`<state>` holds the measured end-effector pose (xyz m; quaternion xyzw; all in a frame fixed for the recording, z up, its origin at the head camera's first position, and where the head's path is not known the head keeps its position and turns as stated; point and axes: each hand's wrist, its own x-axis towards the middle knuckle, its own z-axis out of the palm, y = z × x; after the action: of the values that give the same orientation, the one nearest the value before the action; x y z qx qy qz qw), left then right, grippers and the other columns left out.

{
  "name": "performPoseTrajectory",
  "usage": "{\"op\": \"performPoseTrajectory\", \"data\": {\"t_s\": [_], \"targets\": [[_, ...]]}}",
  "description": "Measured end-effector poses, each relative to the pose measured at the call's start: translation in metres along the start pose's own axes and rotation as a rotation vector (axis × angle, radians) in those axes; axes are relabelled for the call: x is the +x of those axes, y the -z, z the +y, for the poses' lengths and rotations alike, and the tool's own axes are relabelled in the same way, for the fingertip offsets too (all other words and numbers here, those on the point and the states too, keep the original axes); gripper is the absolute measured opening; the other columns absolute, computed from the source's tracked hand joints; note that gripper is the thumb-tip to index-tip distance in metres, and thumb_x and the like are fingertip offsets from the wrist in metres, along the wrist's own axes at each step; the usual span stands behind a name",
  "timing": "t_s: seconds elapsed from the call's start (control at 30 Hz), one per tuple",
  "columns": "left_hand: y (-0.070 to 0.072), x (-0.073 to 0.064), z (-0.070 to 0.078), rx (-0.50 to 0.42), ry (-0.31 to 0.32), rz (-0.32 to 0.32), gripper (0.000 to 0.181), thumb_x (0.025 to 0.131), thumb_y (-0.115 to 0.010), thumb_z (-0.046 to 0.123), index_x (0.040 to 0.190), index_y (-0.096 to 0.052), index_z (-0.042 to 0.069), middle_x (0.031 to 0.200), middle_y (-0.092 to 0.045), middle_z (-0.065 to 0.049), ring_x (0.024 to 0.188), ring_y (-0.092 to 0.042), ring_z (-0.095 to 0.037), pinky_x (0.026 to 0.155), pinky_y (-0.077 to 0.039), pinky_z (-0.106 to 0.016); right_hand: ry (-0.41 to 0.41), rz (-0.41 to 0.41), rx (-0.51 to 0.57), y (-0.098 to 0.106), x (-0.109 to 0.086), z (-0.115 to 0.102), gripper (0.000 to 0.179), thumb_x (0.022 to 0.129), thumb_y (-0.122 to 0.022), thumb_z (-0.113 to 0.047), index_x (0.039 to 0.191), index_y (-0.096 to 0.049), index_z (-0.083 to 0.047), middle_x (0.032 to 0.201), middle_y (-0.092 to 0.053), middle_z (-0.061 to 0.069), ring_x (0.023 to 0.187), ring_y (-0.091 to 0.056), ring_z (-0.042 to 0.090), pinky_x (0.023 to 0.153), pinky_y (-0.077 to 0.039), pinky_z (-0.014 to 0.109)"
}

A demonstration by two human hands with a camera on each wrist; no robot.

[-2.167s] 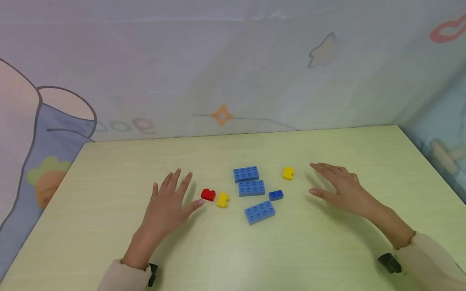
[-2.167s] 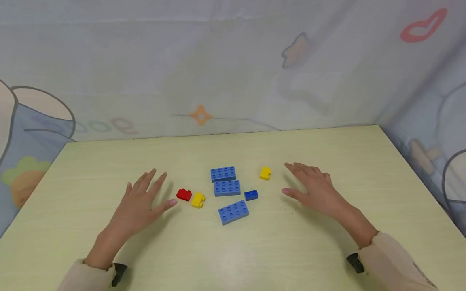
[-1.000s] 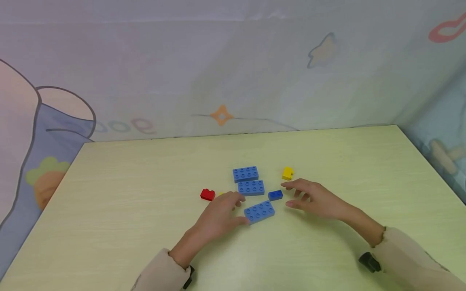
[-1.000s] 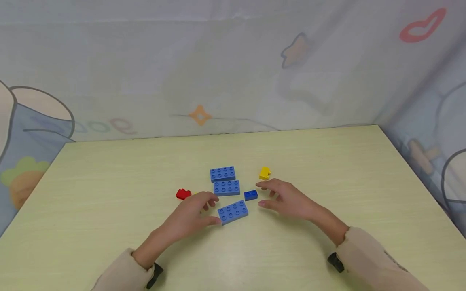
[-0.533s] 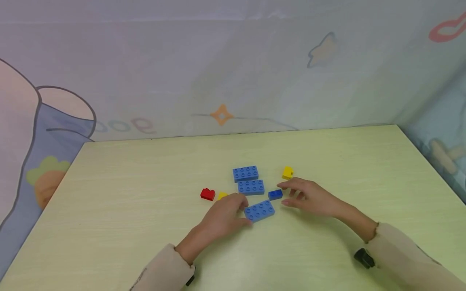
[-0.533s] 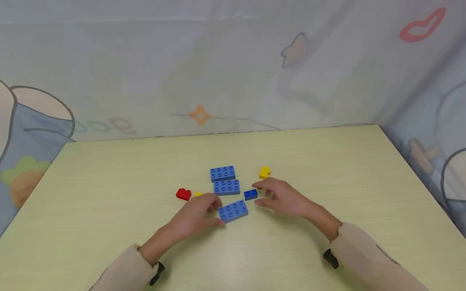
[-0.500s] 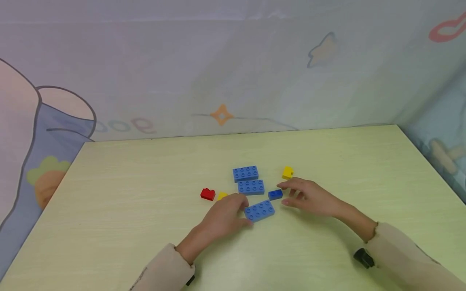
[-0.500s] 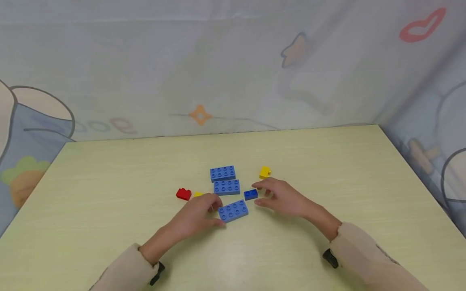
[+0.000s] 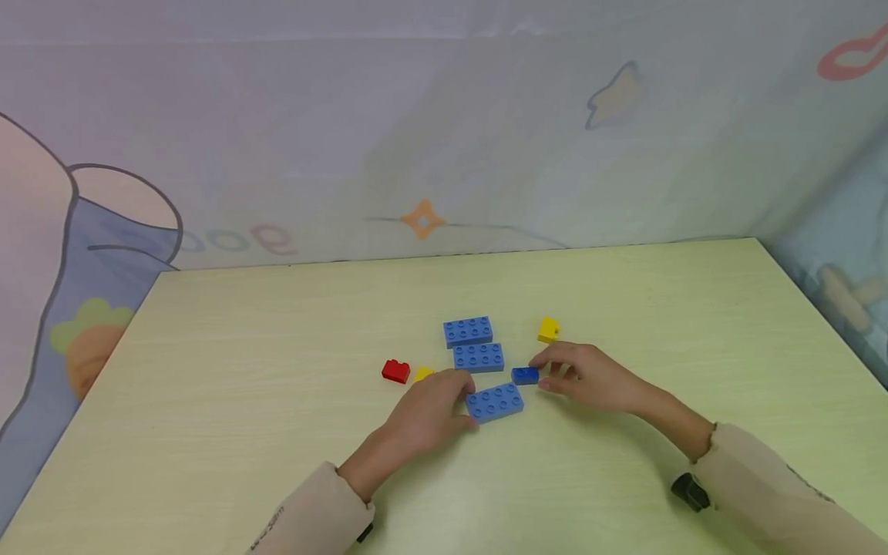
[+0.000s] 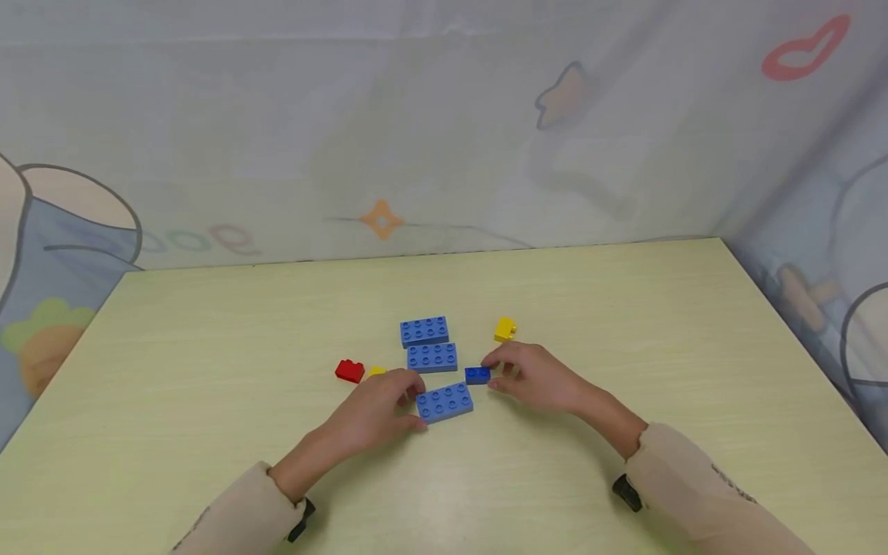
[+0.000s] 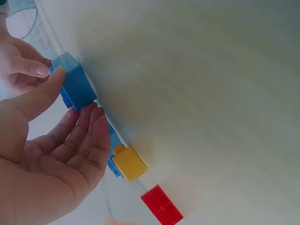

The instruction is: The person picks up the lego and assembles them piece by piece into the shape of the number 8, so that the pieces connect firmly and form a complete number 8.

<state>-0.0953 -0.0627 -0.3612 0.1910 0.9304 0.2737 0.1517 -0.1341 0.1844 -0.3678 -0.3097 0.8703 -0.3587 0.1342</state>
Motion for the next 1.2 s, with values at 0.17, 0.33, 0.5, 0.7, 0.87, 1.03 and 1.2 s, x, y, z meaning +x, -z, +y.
{"op": "performPoseTrajectory", "data": {"t_s": [0.17, 0.33, 0.5, 0.7, 0.87, 1.03, 1.2], "targets": [[0.001, 0.001, -0.001, -0.002, 0.002, -0.004, 0.031, 0.078, -0.072, 0.017, 0.105, -0.059, 0.006, 0.086, -0.053, 0.002, 0.080, -0.048, -0.015, 0.072, -0.043, -0.026, 0.010, -0.020, 0.020, 0.001, 0.000, -0.002, 0.014, 0.085, -0.062, -0.003, 0.099, -0.063, 0.001, 0.089, -0.062, 0.002, 0.079, -0.054, 0.014, 0.069, -0.049, 0.026], [0.003, 0.002, -0.001, -0.017, 0.013, -0.016, 0.031, 0.078, -0.072, 0.017, 0.105, -0.059, 0.006, 0.089, -0.055, 0.001, 0.081, -0.049, -0.015, 0.074, -0.043, -0.028, 0.027, -0.040, 0.016, 0.001, 0.001, -0.003, 0.021, 0.084, -0.061, 0.002, 0.105, -0.061, 0.003, 0.088, -0.062, 0.002, 0.079, -0.055, 0.014, 0.069, -0.049, 0.026], [0.003, 0.002, -0.001, -0.023, 0.011, -0.017, 0.031, 0.079, -0.072, 0.017, 0.105, -0.059, 0.006, 0.091, -0.056, 0.001, 0.083, -0.049, -0.015, 0.076, -0.044, -0.028, 0.018, -0.066, 0.012, -0.001, 0.004, -0.001, 0.032, 0.082, -0.062, 0.003, 0.114, -0.059, 0.002, 0.096, -0.062, 0.004, 0.080, -0.053, 0.015, 0.070, -0.047, 0.025], [0.002, 0.002, -0.002, -0.029, 0.009, -0.012, 0.031, 0.079, -0.072, 0.016, 0.105, -0.059, 0.006, 0.091, -0.056, 0.001, 0.082, -0.049, -0.016, 0.076, -0.044, -0.029, 0.054, -0.086, -0.024, -0.004, 0.009, 0.000, 0.035, 0.081, -0.065, 0.000, 0.116, -0.060, 0.000, 0.097, -0.059, 0.002, 0.076, -0.047, 0.013, 0.066, -0.043, 0.024], [0.002, 0.003, -0.002, -0.036, 0.013, -0.009, 0.030, 0.078, -0.072, 0.016, 0.104, -0.059, 0.007, 0.090, -0.056, 0.001, 0.082, -0.049, -0.016, 0.075, -0.044, -0.029, 0.068, -0.069, -0.038, -0.005, 0.010, -0.002, 0.033, 0.078, -0.069, -0.002, 0.110, -0.062, -0.001, 0.097, -0.059, 0.002, 0.079, -0.048, 0.016, 0.067, -0.045, 0.025], [0.002, 0.003, -0.001, -0.039, 0.021, -0.008, 0.030, 0.078, -0.072, 0.015, 0.103, -0.059, 0.007, 0.089, -0.056, 0.001, 0.081, -0.049, -0.016, 0.074, -0.044, -0.028, 0.047, -0.040, -0.053, -0.005, 0.008, -0.005, 0.030, 0.075, -0.073, -0.005, 0.102, -0.061, 0.000, 0.092, -0.058, 0.002, 0.079, -0.050, 0.019, 0.066, -0.047, 0.025], [0.001, 0.003, 0.000, -0.036, 0.032, -0.012, 0.030, 0.078, -0.072, 0.015, 0.104, -0.059, 0.006, 0.089, -0.056, 0.000, 0.082, -0.049, -0.016, 0.074, -0.044, -0.028, -0.016, -0.029, -0.040, -0.004, 0.006, -0.007, 0.029, 0.076, -0.073, -0.006, 0.102, -0.061, -0.001, 0.090, -0.059, 0.002, 0.080, -0.051, 0.019, 0.065, -0.048, 0.024]]}}
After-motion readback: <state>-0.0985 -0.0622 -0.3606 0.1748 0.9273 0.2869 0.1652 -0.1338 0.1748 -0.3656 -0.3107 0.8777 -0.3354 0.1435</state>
